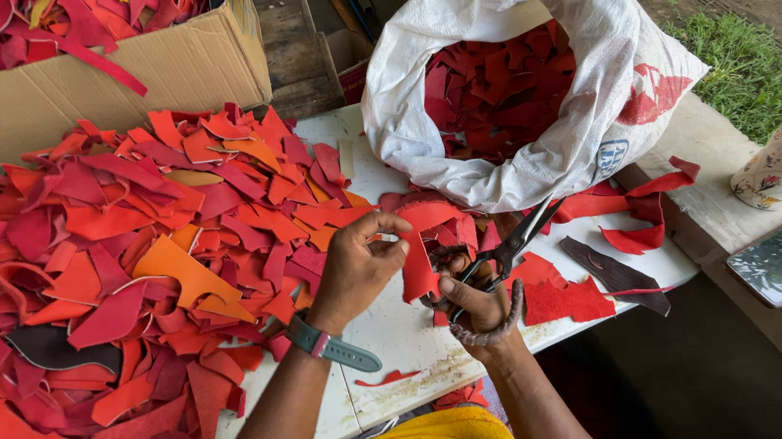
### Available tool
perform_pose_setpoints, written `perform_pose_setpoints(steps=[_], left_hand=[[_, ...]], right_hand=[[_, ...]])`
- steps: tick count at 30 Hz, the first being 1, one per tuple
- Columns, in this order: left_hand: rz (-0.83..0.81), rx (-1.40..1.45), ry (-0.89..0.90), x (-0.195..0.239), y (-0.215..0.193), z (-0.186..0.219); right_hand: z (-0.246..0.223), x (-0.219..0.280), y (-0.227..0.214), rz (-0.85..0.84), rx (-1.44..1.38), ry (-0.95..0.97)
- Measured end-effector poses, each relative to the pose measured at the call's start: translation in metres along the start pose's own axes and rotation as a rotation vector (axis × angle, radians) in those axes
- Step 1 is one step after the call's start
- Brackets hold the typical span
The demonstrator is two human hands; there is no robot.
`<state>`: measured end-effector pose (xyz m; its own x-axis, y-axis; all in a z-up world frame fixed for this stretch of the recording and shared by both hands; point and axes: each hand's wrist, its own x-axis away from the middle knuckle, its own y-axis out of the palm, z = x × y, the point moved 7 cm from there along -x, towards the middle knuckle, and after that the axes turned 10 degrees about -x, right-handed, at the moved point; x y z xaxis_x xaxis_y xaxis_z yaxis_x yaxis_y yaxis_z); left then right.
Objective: The person uses scissors to cut red and orange fabric pieces into smaller strips. The cut pieces are placed into a white sack on the table. The person handles the fabric and scissors continuously throughout the clip.
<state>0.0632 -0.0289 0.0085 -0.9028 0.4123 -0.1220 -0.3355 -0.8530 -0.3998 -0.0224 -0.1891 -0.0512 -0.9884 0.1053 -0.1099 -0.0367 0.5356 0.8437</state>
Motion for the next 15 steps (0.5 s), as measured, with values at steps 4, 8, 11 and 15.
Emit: perform_pose_setpoints(steps=[4, 8, 11, 15], left_hand=[[0.078, 0.136, 0.239, 0.017, -0.001, 0.035], [0.196, 0.169, 0.205, 0.007, -0.028, 0.038], [0.198, 0.302, 0.202, 0.000, -0.047, 0.043], [0.107, 0.572, 0.247, 0.001, -0.048, 0.058]], right_hand=[[-0.006, -0.007, -0.006, 0.082, 0.368, -0.130], [-0.018, 0.009, -0.015, -0.042, 0.695, -0.204], [0.011, 0.032, -0.020, -0.134, 0.580, 0.069], [0.034, 0.048, -0.009, -0.236, 0.733, 0.350]])
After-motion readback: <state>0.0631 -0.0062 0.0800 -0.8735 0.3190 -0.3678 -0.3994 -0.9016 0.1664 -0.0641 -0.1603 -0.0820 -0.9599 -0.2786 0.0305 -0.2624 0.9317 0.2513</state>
